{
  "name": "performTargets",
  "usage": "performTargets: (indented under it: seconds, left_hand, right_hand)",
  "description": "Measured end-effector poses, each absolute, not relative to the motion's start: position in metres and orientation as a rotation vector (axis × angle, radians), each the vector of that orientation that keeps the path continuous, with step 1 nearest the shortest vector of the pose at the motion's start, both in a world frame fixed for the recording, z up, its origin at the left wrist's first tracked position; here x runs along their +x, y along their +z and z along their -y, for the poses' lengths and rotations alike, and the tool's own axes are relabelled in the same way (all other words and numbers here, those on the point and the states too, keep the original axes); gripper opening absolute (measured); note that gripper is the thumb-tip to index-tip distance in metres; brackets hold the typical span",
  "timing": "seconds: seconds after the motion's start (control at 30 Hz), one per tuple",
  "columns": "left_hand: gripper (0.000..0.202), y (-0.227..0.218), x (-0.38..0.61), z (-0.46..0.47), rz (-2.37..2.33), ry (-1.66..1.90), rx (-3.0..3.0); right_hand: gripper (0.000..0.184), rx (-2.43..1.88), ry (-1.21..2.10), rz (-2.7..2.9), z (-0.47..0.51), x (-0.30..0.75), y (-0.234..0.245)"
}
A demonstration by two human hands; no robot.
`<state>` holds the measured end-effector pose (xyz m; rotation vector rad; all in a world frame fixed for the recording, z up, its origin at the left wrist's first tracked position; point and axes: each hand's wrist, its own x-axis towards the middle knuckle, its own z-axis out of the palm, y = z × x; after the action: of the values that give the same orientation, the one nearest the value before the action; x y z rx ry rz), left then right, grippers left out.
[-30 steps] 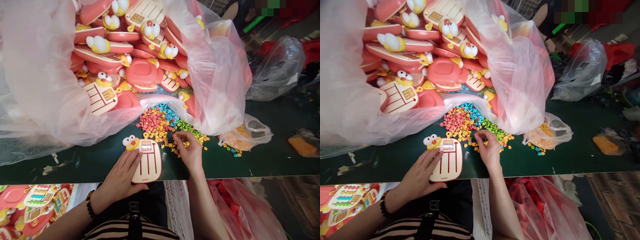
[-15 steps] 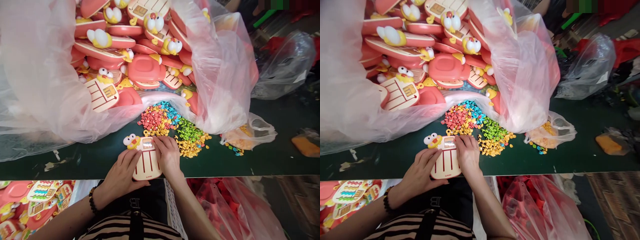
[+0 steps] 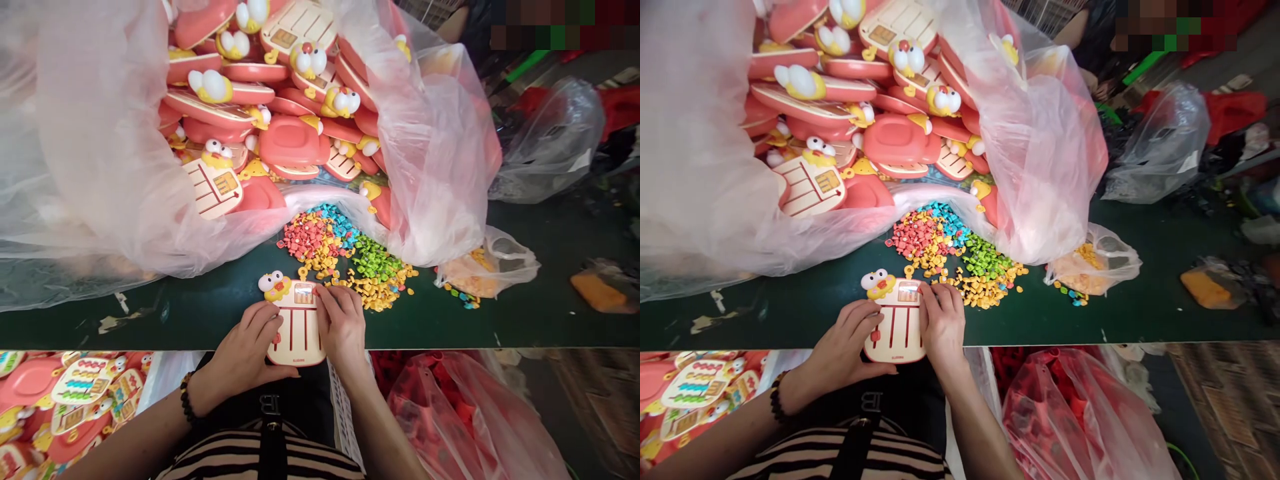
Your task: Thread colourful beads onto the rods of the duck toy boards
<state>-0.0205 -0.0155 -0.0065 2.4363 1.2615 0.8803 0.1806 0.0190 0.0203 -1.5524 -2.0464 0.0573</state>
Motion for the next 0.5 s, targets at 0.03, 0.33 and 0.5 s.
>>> performTargets:
  seconds: [0.03, 0.33, 0.5]
  left_hand:
    - [0.072, -0.006, -0.021, 0.015, -1.254, 0.870, 2.429]
    - [0.069, -0.006, -0.021, 0.017, -1.271, 0.806, 2.393]
    - [0.068, -0.006, -0.022, 0.017, -1.255, 0.800, 2.416]
  right_hand:
    - [0.025, -1.514, 0.101, 2.069, -0.023, 0.184, 0.022]
    - [0.019, -1.235, 0.325, 2.390, -0.043, 0.214, 0.043]
    - [0.020, -1.293, 0.280, 2.393, -0.033, 0.211, 0.044]
